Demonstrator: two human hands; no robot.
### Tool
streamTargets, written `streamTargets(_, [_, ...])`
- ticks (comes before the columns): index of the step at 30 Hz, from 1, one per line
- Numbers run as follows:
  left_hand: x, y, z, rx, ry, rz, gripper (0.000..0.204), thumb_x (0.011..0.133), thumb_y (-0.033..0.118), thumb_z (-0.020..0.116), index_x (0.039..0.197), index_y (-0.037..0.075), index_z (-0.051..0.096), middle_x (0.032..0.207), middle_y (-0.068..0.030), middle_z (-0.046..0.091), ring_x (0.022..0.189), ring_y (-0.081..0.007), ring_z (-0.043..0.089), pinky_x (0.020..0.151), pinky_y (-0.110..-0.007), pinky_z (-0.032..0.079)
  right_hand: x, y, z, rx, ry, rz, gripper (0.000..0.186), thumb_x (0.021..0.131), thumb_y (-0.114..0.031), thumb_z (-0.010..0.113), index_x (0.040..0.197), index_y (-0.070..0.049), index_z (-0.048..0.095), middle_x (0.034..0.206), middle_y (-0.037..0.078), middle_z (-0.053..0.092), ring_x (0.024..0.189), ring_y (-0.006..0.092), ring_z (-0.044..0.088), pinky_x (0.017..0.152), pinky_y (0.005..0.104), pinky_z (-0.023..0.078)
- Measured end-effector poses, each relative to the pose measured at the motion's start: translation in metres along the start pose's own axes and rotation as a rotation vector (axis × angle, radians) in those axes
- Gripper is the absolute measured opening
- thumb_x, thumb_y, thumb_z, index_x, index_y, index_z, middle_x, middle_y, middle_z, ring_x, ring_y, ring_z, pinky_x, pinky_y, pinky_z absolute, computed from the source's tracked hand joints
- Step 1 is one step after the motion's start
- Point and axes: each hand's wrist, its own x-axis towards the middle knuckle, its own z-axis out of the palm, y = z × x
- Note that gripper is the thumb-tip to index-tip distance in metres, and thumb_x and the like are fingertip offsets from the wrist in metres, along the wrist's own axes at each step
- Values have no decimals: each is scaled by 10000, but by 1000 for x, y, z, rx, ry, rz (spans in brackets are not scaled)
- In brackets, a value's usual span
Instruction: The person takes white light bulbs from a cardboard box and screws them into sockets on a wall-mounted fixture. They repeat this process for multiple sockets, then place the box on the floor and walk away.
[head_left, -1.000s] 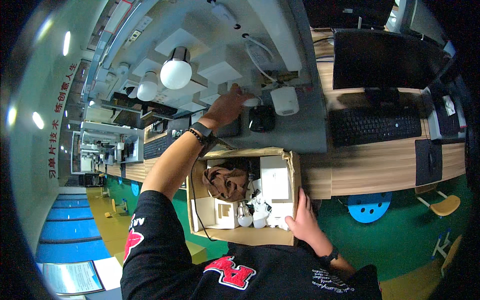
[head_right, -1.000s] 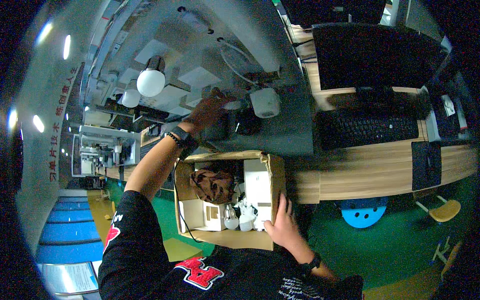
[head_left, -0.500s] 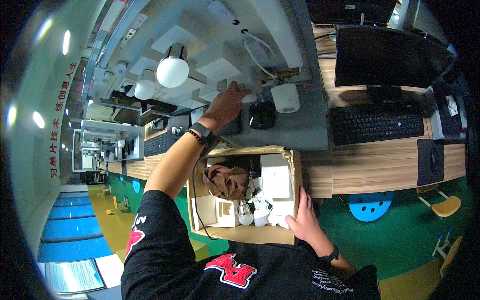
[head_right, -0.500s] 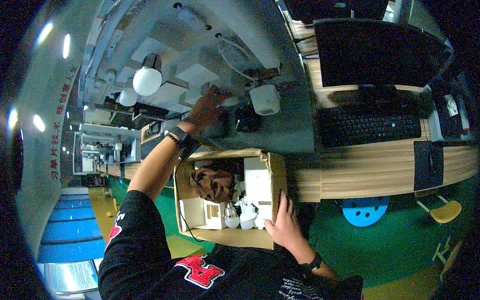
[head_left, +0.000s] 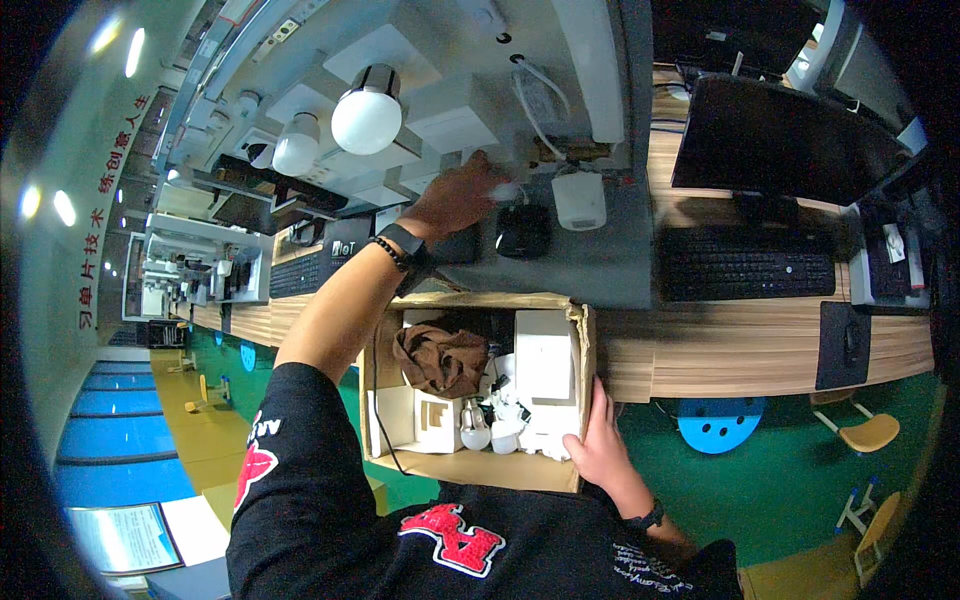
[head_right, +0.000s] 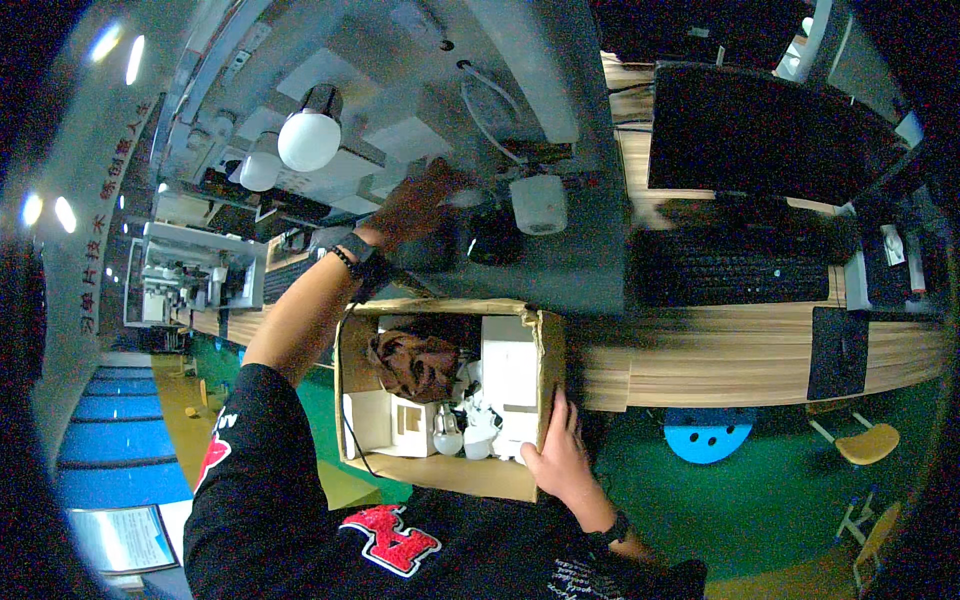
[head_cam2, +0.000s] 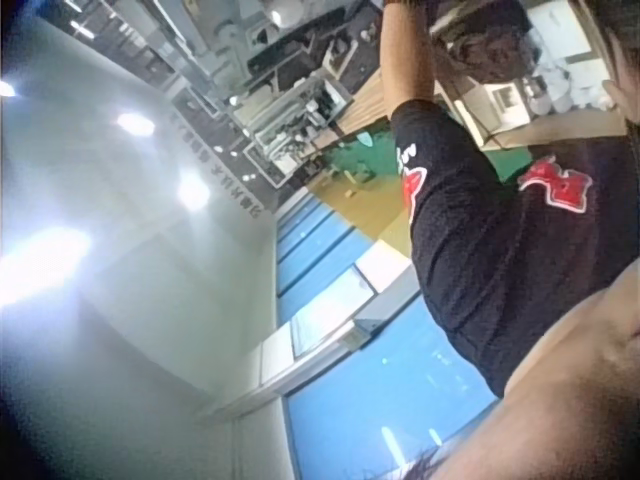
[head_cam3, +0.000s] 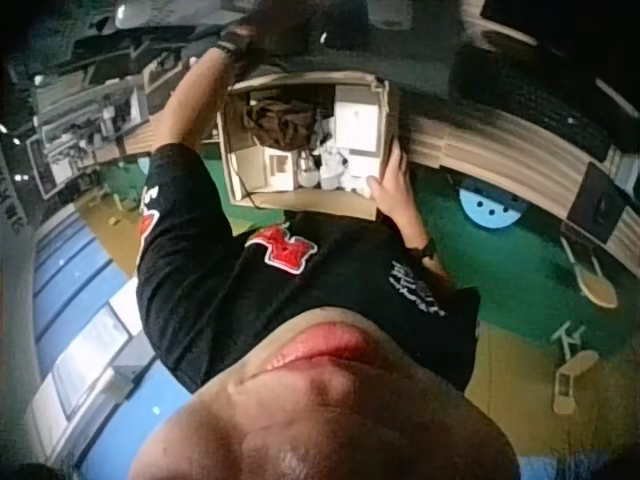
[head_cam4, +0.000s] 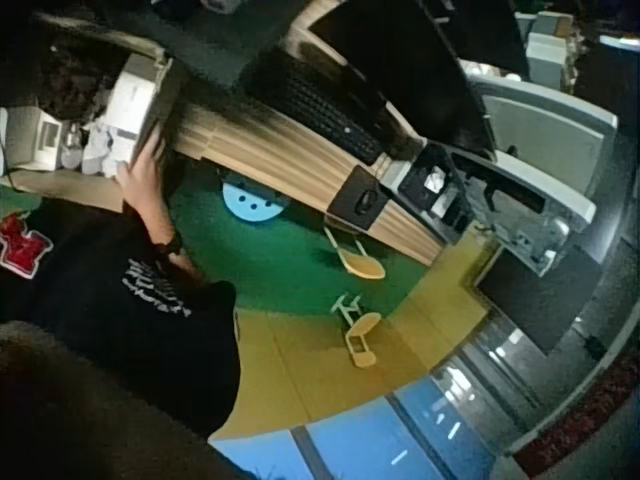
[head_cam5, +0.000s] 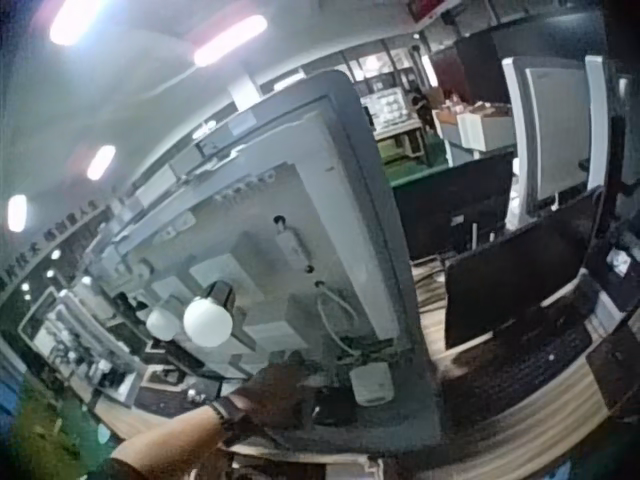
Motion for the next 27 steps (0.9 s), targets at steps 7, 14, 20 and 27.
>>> streamTargets(7, [-11, -6, 3, 58, -19, -29, 352, 807, 137, 596, 1155, 155, 542, 1156, -171, 460, 901, -382, 599, 760, -444, 532, -2, 0, 5, 8, 23, -25, 821, 734, -121, 546, 1398, 41, 91, 1366, 311, 252, 1278, 450, 275, 1059, 439, 251])
streamTargets(14, [-11, -4, -4, 55, 32, -165, 358, 828, 169, 584, 1182, 158, 524, 1248, -144, 423, 951, -367, 594, 758, -405, 547, 1, 14, 9, -31, 68, -77, 834, 736, -139, 553, 1396, 44, 76, 1336, 318, 269, 1234, 471, 309, 1038, 460, 275])
streamTargets(20, [-10, -20, 17, 131, 165, 53, 469, 836, 198, 576, 1281, 158, 433, 1349, -121, 415, 1079, -330, 546, 836, -423, 510, 0, 12, 11, -17, 49, -81, 853, 738, -171, 559, 1397, 40, 60, 1326, 337, 260, 1209, 500, 318, 1034, 476, 278])
streamTargets(27, [-13, -29, 12, 4, 147, -113, 572, 833, 261, 595, 1345, 180, 354, 1235, -135, 535, 1062, -327, 563, 819, -440, 499, -2, 13, 13, -59, 53, -81, 837, 747, -159, 537, 1401, 33, 53, 1348, 346, 248, 1219, 495, 327, 1031, 462, 292])
